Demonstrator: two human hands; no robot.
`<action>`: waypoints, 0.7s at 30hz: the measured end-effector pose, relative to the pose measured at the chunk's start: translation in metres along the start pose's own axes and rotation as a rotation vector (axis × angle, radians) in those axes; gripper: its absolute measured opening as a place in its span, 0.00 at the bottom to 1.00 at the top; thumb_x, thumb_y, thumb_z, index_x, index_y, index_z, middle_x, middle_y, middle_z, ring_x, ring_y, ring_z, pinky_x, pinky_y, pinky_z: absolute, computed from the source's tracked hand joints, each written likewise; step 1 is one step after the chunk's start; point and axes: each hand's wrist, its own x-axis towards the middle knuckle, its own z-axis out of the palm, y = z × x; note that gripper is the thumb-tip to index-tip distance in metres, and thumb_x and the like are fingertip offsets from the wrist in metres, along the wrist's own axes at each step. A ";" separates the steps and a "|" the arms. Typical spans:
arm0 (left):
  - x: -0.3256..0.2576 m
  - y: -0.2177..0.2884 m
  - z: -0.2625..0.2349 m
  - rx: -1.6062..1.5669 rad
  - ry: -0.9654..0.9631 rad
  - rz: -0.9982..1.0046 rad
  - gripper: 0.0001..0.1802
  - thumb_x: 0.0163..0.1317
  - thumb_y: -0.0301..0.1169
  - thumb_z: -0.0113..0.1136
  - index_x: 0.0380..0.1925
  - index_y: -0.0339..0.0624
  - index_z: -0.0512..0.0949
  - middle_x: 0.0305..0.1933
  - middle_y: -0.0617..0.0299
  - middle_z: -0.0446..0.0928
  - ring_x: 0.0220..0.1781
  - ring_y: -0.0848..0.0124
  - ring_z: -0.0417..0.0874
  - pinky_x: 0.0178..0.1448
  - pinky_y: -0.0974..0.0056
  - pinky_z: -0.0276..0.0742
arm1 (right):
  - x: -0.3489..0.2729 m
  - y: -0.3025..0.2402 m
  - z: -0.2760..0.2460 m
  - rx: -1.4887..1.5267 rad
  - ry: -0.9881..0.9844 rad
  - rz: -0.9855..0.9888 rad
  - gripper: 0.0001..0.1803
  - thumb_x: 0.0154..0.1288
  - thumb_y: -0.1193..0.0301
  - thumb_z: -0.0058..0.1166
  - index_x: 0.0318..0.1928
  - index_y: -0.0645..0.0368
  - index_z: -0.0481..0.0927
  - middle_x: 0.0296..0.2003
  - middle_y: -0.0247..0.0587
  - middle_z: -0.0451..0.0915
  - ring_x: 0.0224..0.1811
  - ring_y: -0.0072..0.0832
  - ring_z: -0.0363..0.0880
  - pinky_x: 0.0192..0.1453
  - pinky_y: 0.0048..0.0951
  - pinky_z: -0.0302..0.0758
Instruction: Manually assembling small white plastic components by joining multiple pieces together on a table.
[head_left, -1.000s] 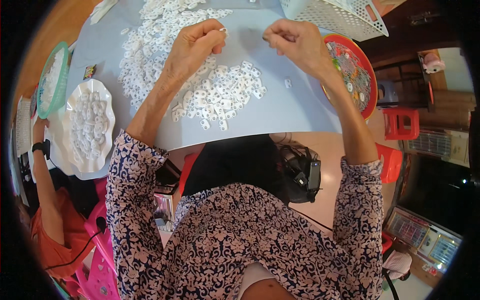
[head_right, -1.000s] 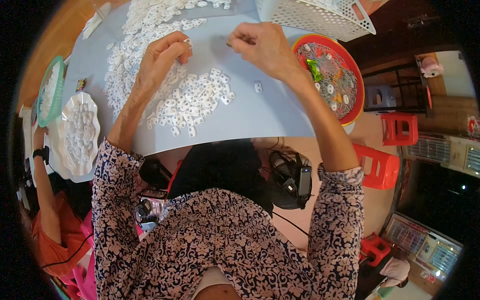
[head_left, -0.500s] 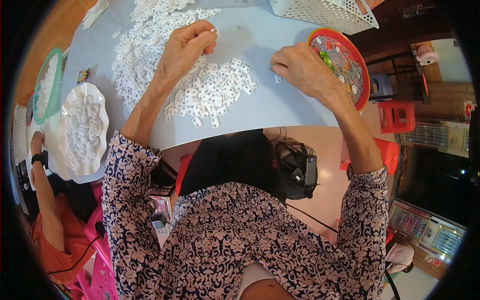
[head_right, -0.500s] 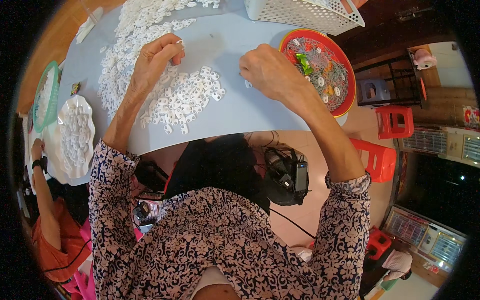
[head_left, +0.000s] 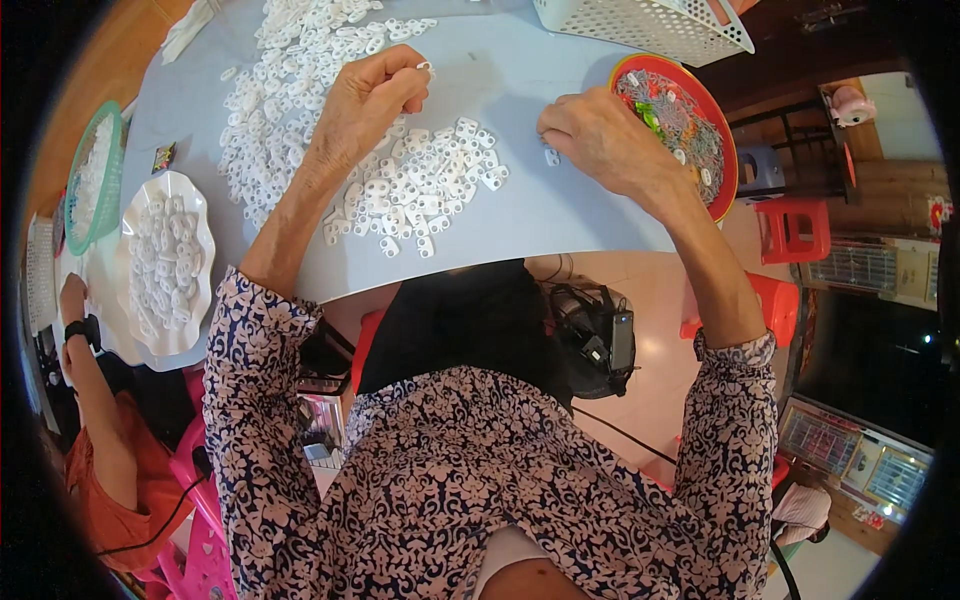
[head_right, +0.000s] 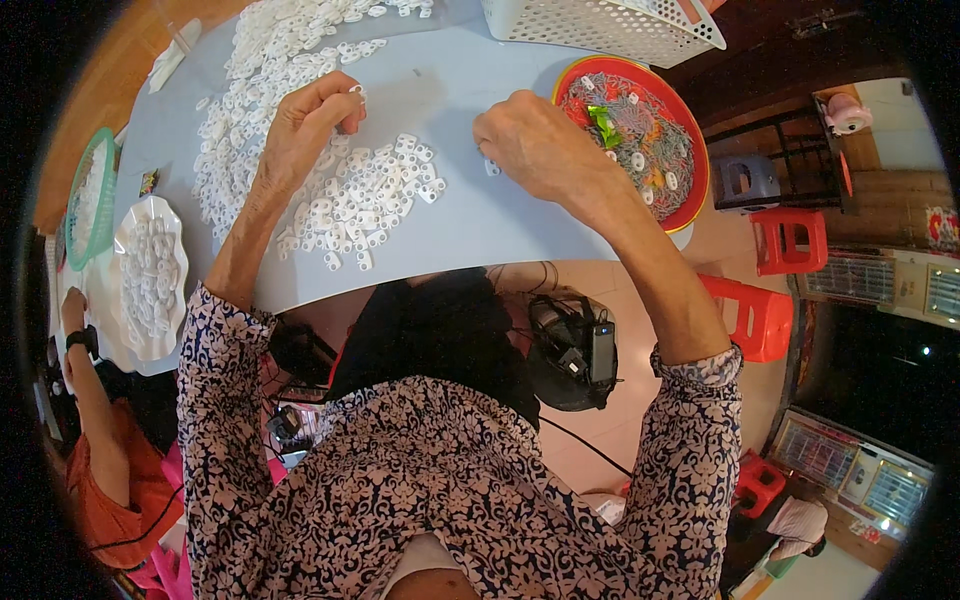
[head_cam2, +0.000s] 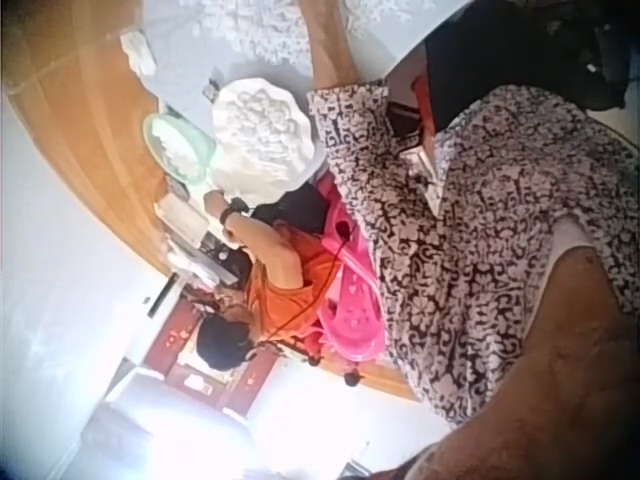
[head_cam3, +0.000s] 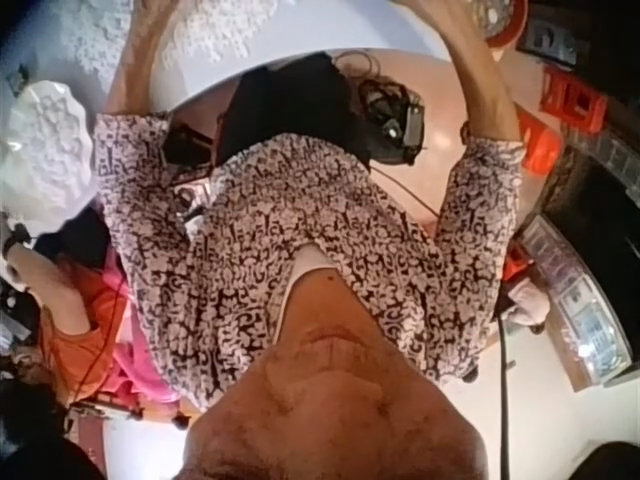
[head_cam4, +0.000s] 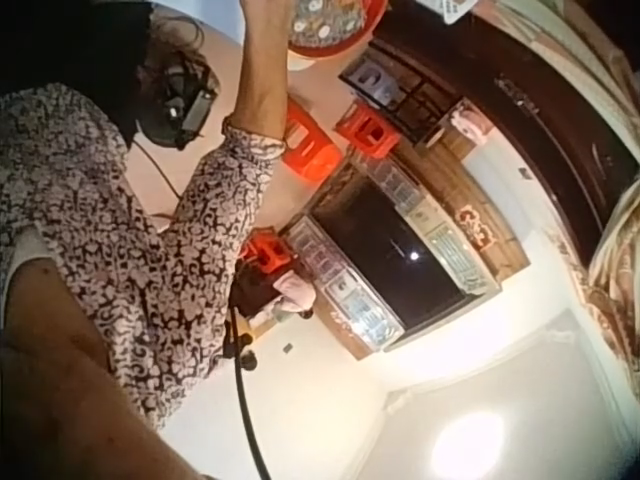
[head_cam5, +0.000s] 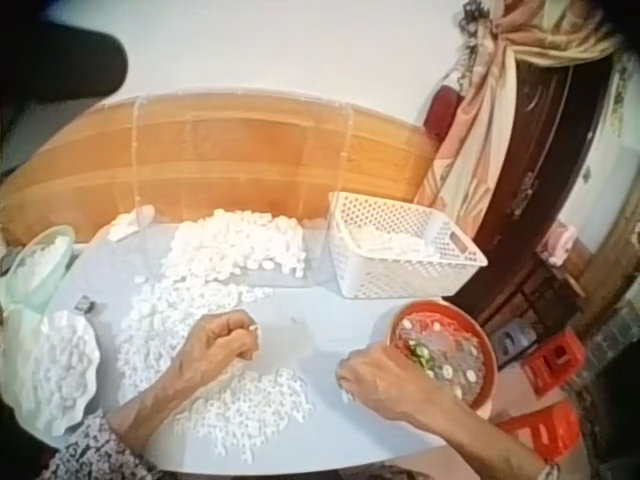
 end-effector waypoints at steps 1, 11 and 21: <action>0.000 0.000 0.002 -0.002 0.023 0.016 0.09 0.60 0.31 0.51 0.26 0.38 0.76 0.21 0.68 0.71 0.27 0.80 0.70 0.36 0.73 0.66 | 0.001 0.001 0.000 0.019 -0.013 0.017 0.05 0.56 0.76 0.52 0.29 0.66 0.78 0.25 0.49 0.78 0.29 0.44 0.77 0.36 0.38 0.74; -0.001 0.001 0.005 0.017 0.061 0.025 0.11 0.59 0.33 0.52 0.23 0.40 0.76 0.19 0.70 0.69 0.24 0.83 0.68 0.32 0.74 0.63 | 0.005 -0.002 -0.005 0.019 -0.041 -0.037 0.07 0.57 0.73 0.53 0.29 0.66 0.77 0.26 0.49 0.78 0.30 0.45 0.77 0.35 0.38 0.74; -0.001 0.001 0.004 -0.003 0.055 0.053 0.11 0.60 0.33 0.52 0.23 0.40 0.76 0.19 0.70 0.69 0.24 0.83 0.68 0.30 0.74 0.62 | 0.030 -0.022 -0.001 -0.223 -0.098 -0.092 0.04 0.53 0.78 0.49 0.25 0.68 0.74 0.20 0.55 0.75 0.27 0.51 0.77 0.30 0.43 0.75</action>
